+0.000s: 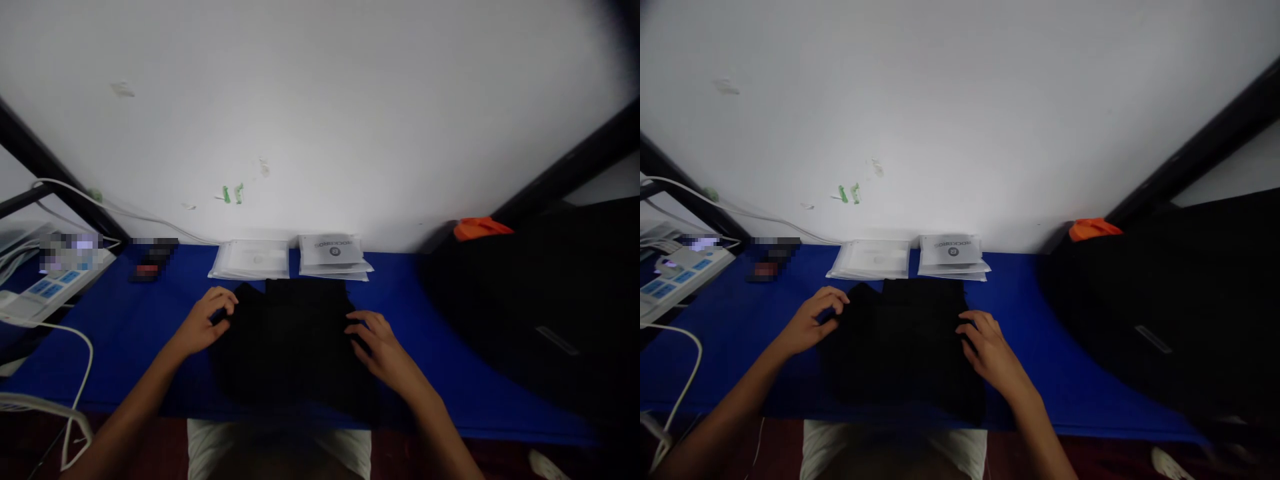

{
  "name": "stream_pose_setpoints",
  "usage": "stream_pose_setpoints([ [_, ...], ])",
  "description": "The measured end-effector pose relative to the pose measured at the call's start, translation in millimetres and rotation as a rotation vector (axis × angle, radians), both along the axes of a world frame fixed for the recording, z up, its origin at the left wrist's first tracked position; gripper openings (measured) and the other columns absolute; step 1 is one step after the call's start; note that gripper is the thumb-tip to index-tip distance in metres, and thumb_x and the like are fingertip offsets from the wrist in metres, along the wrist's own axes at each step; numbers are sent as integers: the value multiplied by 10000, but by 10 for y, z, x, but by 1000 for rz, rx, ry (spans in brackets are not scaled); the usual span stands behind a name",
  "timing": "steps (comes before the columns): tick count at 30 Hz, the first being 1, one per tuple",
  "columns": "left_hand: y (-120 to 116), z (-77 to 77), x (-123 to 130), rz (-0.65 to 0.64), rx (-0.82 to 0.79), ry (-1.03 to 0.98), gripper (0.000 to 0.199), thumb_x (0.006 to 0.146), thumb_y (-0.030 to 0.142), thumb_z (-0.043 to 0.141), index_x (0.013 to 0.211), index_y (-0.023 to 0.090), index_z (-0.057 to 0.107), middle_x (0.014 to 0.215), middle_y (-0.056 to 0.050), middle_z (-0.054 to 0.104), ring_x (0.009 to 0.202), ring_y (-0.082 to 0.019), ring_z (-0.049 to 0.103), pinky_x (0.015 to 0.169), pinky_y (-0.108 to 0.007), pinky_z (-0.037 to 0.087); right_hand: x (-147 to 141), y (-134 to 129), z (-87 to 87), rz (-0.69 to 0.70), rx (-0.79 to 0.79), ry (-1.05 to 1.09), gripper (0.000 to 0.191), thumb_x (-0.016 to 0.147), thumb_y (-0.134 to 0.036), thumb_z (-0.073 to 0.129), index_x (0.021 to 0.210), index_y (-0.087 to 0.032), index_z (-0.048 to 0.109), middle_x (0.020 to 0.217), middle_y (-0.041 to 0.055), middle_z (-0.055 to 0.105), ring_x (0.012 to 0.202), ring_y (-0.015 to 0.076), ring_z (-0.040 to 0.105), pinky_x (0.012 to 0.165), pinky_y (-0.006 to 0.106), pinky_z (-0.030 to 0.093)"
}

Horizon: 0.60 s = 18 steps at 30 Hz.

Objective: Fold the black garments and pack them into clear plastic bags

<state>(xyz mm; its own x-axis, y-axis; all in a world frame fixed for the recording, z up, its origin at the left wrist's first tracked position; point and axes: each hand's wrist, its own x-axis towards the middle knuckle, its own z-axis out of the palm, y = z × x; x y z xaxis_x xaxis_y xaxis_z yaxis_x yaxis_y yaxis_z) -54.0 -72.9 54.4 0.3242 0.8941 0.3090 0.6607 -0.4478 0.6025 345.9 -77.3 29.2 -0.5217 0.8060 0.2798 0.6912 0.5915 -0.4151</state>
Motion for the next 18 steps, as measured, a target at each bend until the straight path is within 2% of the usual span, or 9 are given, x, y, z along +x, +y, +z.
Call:
stream_pose_setpoints([
  [3, -140, 109, 12, -181, -106, 10, 124, 775, 132, 471, 722, 200, 559, 1043, -52, 622, 975, -202, 561, 871, -348, 448, 21, 1, -15, -6, 33, 24, 138, 896, -176, 525, 995, -233, 603, 1268, 115, 542, 1193, 297, 494, 943, 503, 468],
  [6, -197, 47, -10, -246, -199, 36, 199, 873, 203, 474, 700, 195, 573, 1025, -48, 625, 958, -194, 568, 899, -356, 435, -5, 29, 4, -15, 58, 57, 77, 910, -232, 550, 947, -230, 618, 1246, 110, 569, 1168, 296, 514, 936, 502, 473],
  [8, -206, -57, -26, -154, -217, 58, 208, 906, 281, 509, 724, 197, 565, 946, -39, 616, 903, -190, 567, 869, -350, 447, -46, 64, 22, -41, 73, 87, 103, 928, -257, 541, 862, -226, 614, 1185, 103, 606, 1114, 285, 548, 908, 486, 487],
  [10, -211, -159, -41, 3, -211, 94, 143, 869, 355, 602, 868, 213, 590, 905, -29, 584, 882, -203, 552, 829, -350, 467, -90, 106, 37, -61, 76, 113, 159, 943, -264, 524, 807, -224, 596, 1124, 98, 632, 1066, 271, 573, 885, 467, 500],
  [12, -220, -226, -52, 114, -218, 146, 334, 793, 411, 697, 1054, 233, 588, 946, -30, 556, 926, -230, 538, 841, -374, 479, -121, 147, 41, -70, 68, 129, 144, 947, -274, 521, 830, -227, 592, 1106, 97, 637, 1052, 263, 583, 886, 459, 505],
  [14, -234, -248, -58, 143, -245, 192, 427, 750, 446, 734, 1099, 245, 591, 1010, -39, 540, 978, -253, 524, 875, -403, 475, -134, 184, 37, -83, 54, 140, 99, 945, -292, 527, 913, -232, 599, 1118, 99, 632, 1060, 261, 586, 903, 463, 504],
  [18, -258, -203, -56, 99, -243, 229, 253, 782, 402, 692, 928, 217, 600, 1029, -48, 551, 953, -242, 520, 904, -420, 450, -122, 250, 37, -113, 11, 150, 153, 944, -339, 530, 1032, -235, 599, 1154, 103, 624, 1104, 267, 582, 951, 479, 491],
])
